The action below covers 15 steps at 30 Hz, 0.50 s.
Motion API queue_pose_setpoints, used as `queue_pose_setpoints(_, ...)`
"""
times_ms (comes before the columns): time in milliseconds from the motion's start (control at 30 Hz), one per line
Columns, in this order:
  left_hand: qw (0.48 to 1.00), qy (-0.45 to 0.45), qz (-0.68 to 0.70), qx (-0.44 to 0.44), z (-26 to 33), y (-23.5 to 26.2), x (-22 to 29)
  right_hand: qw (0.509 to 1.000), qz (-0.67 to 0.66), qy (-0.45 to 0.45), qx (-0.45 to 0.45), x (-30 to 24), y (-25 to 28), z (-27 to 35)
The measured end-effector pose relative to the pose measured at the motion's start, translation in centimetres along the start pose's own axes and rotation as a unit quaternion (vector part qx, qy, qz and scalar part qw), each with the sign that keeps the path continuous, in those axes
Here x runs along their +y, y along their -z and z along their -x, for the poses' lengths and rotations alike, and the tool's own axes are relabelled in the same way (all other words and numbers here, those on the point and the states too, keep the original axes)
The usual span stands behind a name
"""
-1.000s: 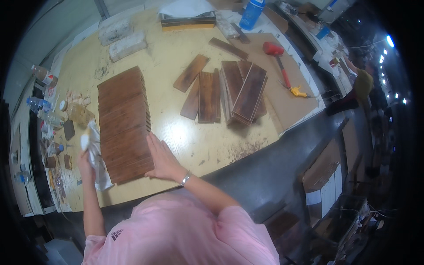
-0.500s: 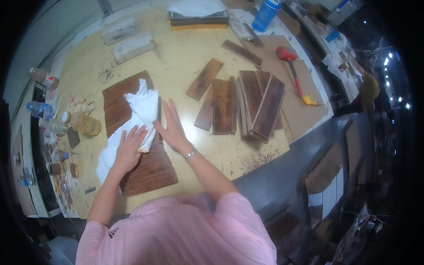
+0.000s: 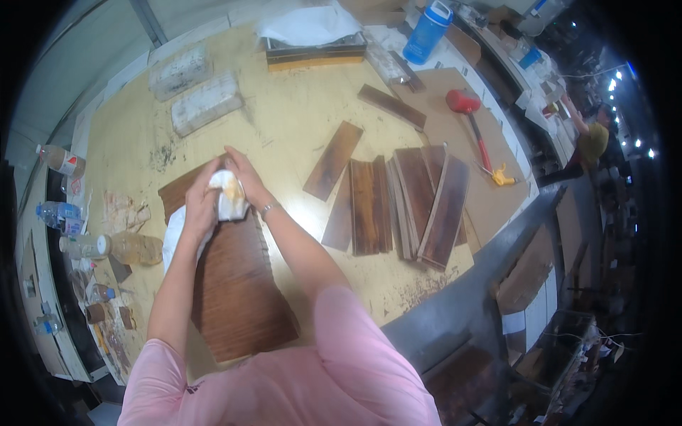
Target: The person wipes a stack of wood panels with a cloth, pours liquid from a bottle, and applies it to individual wood panels using a sponge and the cloth.
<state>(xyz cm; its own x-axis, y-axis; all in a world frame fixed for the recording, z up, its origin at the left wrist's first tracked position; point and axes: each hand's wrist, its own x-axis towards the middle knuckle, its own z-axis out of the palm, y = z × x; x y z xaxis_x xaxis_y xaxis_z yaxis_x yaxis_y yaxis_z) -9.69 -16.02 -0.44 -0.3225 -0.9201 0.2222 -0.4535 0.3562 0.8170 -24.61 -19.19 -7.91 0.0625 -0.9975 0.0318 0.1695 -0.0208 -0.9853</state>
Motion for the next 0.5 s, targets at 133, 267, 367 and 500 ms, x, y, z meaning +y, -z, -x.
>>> queue_pose_setpoints(133, 0.882, 0.154, 0.399, 0.200, 0.8, 5.5, -0.5, 0.999, -0.035, -0.003, -0.024, -0.1, 2.5, -0.2)
queue_pose_setpoints(267, 0.945, 0.130, 0.253, 0.164, -0.3, 8.4, 0.3, 1.000, 0.015, 0.027, -0.003, -0.6, 1.4, 0.4)
queue_pose_setpoints(367, 0.975, 0.018, -0.203, -0.086, -1.7, 0.9, 1.0, 0.999, 0.035, 0.033, 0.016, 0.8, 1.0, 0.1)
queue_pose_setpoints(500, 0.926, 0.010, -0.347, -0.147, -1.1, 1.6, -1.7, 0.998, 0.042, 0.037, 0.018, 0.6, 1.2, -0.4)
